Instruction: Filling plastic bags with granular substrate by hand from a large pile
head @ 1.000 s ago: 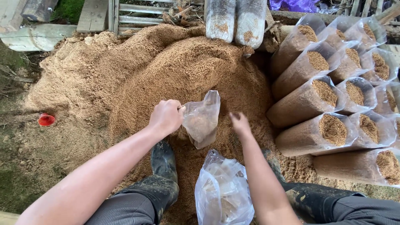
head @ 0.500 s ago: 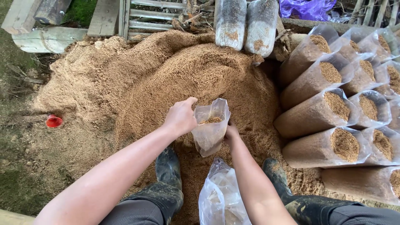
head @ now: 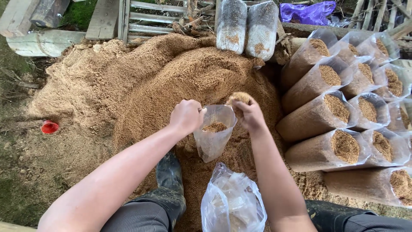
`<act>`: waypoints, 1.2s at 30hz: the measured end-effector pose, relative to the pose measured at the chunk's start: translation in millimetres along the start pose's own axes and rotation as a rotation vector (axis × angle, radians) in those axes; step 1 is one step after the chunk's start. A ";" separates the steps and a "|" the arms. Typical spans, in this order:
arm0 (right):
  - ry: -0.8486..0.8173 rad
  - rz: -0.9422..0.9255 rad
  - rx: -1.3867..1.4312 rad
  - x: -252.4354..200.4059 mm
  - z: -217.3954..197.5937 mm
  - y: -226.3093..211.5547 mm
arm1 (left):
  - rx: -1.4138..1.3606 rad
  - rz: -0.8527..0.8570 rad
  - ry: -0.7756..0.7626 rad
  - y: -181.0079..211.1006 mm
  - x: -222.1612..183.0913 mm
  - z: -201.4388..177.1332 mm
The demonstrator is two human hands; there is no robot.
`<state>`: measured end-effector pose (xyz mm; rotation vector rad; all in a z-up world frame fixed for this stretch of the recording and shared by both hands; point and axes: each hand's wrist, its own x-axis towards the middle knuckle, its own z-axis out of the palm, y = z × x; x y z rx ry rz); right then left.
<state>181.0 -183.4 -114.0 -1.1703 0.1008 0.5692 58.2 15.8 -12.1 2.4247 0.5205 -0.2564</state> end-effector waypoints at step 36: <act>-0.566 -0.435 -1.690 -89.5 68.5 -77.8 | 0.047 -0.027 -0.032 -4.9 -12.1 8.7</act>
